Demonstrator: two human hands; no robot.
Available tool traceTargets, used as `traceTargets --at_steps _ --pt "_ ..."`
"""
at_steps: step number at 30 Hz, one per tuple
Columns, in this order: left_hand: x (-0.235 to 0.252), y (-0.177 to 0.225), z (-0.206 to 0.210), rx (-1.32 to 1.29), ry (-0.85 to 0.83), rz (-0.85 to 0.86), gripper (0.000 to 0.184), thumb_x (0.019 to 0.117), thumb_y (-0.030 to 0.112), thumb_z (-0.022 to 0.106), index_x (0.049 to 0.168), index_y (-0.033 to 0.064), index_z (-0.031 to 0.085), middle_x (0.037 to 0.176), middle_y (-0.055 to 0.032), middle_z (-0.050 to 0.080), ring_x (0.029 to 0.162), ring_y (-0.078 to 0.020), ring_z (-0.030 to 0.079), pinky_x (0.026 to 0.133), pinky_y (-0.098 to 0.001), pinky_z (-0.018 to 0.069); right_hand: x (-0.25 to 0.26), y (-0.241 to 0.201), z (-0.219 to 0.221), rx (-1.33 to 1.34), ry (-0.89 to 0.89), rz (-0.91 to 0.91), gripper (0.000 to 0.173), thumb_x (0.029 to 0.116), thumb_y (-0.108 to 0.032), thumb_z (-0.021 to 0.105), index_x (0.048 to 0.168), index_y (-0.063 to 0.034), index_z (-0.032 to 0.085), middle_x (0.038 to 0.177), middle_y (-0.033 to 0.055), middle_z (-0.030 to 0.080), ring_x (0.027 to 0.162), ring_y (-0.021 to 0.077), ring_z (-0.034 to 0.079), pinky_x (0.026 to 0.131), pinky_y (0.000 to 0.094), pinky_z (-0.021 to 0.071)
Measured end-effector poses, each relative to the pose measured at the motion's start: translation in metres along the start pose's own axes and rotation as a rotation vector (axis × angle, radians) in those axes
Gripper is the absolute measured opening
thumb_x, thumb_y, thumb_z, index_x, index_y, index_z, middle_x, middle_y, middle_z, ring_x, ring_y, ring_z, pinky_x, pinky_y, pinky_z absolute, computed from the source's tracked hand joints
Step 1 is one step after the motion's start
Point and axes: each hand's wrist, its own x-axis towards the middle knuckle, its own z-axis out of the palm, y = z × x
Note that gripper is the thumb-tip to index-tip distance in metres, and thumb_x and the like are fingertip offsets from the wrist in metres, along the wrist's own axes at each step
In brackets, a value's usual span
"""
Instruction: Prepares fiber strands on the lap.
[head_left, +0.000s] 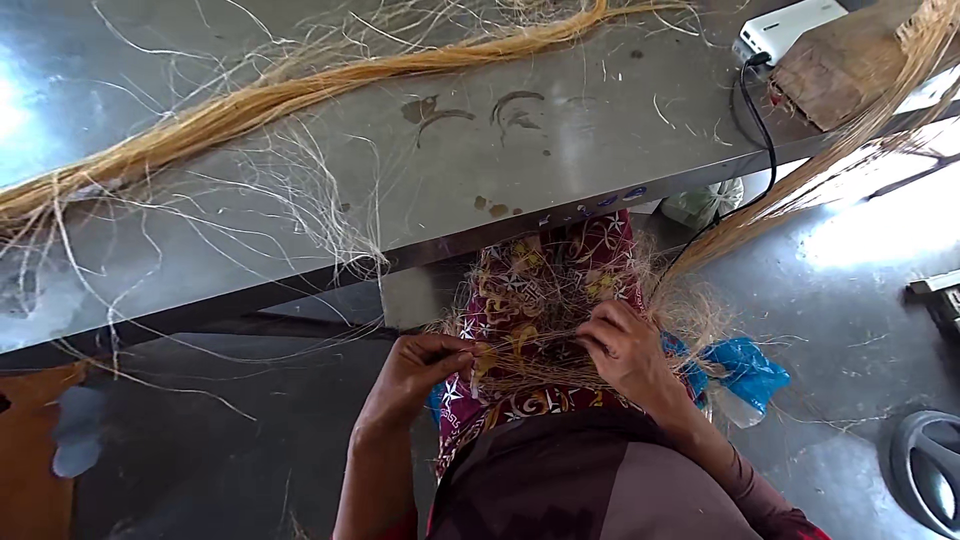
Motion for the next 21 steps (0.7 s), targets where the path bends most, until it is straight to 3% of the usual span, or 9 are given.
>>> traceTargets --at_steps 6,15,19,21 --pt "-0.002 -0.001 -0.001 -0.021 -0.008 0.008 0.006 0.0887 0.024 0.075 0.090 0.0225 0.081 0.076 0.0095 0.075 0.065 0.0025 0.067 0.063 -0.0136 0.0549 0.000 0.002 0.010 -0.080 0.010 -0.048 0.009 0.0859 -0.009 0.070 0.082 -0.0066 0.077 0.082 0.0098 0.069 0.079 0.0258 0.069 0.064 0.0352 0.0565" --pt "0.000 -0.001 0.001 0.006 0.060 -0.018 0.017 0.0909 0.011 0.066 0.089 0.0192 0.081 0.073 0.0101 0.074 0.060 0.0055 0.062 0.058 -0.0105 0.0495 -0.008 0.007 -0.010 0.067 0.031 0.009 0.012 0.0894 -0.016 0.071 0.085 -0.0107 0.081 0.088 0.0027 0.076 0.091 0.0199 0.070 0.081 0.0308 0.0561" --pt "0.001 0.002 0.003 0.038 0.089 -0.034 0.021 0.0920 0.008 0.063 0.089 0.0184 0.081 0.073 0.0115 0.074 0.058 0.0078 0.059 0.055 -0.0092 0.0457 -0.011 0.011 -0.033 0.183 -0.044 0.076 0.012 0.0903 -0.018 0.070 0.086 -0.0105 0.079 0.089 -0.0001 0.077 0.100 0.0166 0.069 0.093 0.0312 0.0520" --pt "0.001 0.001 0.003 0.033 0.090 -0.036 0.020 0.0926 0.010 0.064 0.089 0.0195 0.081 0.073 0.0117 0.074 0.058 0.0084 0.058 0.055 -0.0088 0.0452 -0.013 0.014 -0.044 0.263 -0.093 0.105 0.012 0.0902 -0.017 0.070 0.087 -0.0087 0.078 0.088 0.0009 0.076 0.097 0.0125 0.068 0.092 0.0266 0.0520"
